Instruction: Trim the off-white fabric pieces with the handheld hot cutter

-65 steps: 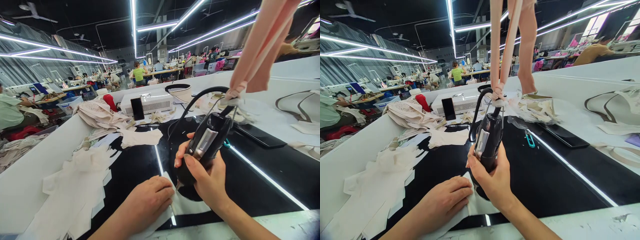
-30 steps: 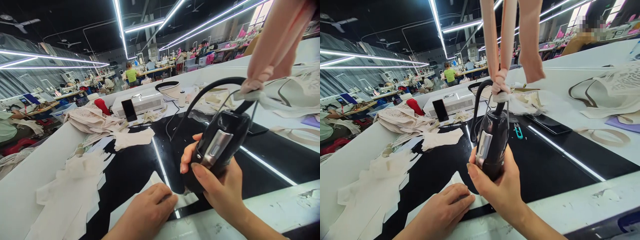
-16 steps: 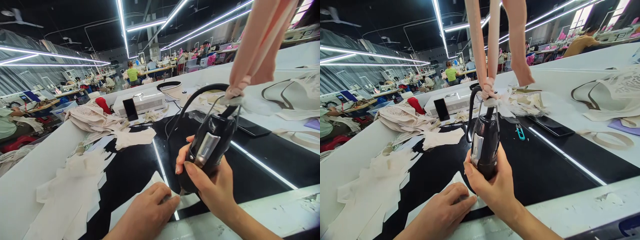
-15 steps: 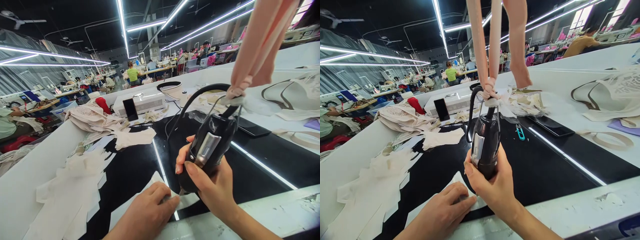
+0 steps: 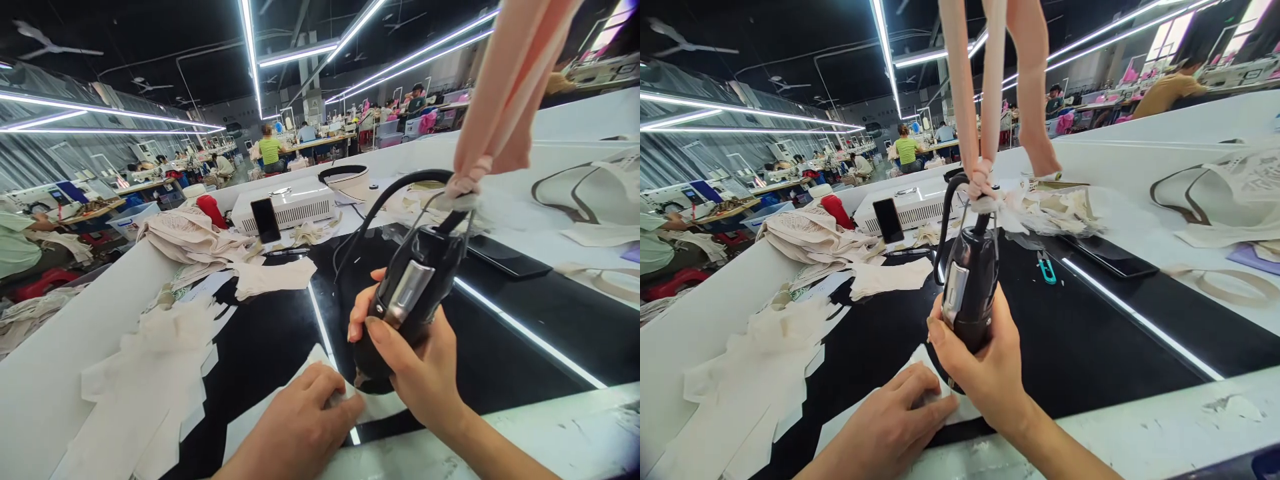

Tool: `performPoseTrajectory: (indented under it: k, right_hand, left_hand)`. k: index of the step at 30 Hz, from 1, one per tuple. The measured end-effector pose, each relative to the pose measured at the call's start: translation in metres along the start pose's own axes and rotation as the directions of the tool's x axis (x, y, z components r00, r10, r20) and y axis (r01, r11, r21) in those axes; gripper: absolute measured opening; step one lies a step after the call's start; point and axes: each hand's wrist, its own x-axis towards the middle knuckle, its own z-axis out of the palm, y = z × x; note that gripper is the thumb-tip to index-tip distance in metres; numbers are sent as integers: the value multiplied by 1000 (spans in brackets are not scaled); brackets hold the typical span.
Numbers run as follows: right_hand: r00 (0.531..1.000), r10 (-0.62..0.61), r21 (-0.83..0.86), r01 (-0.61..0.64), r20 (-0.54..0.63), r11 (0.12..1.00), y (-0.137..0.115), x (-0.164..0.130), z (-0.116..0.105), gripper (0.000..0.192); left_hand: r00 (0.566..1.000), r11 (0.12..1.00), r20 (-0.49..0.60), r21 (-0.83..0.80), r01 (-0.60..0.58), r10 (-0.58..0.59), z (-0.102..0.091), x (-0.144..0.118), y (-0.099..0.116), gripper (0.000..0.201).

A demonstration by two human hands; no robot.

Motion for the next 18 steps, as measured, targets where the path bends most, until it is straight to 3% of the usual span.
performPoseTrajectory:
  k: [10,14,18]
  right_hand:
    - [999,36,-70,-36,-12,997,6,0,5,21]
    - [993,106,-146,-114,-58,983,18,-1,-13,38]
    - [988,134,-261,-149,-76,954,30,1,-33,51]
  left_hand:
    - [999,1000,-53,16,-7,8,7,0,-3,24]
    - [990,994,-135,102,-37,51,24,-2,-9,6]
    - [995,988,-73,142,-54,65,39,-4,-24,22]
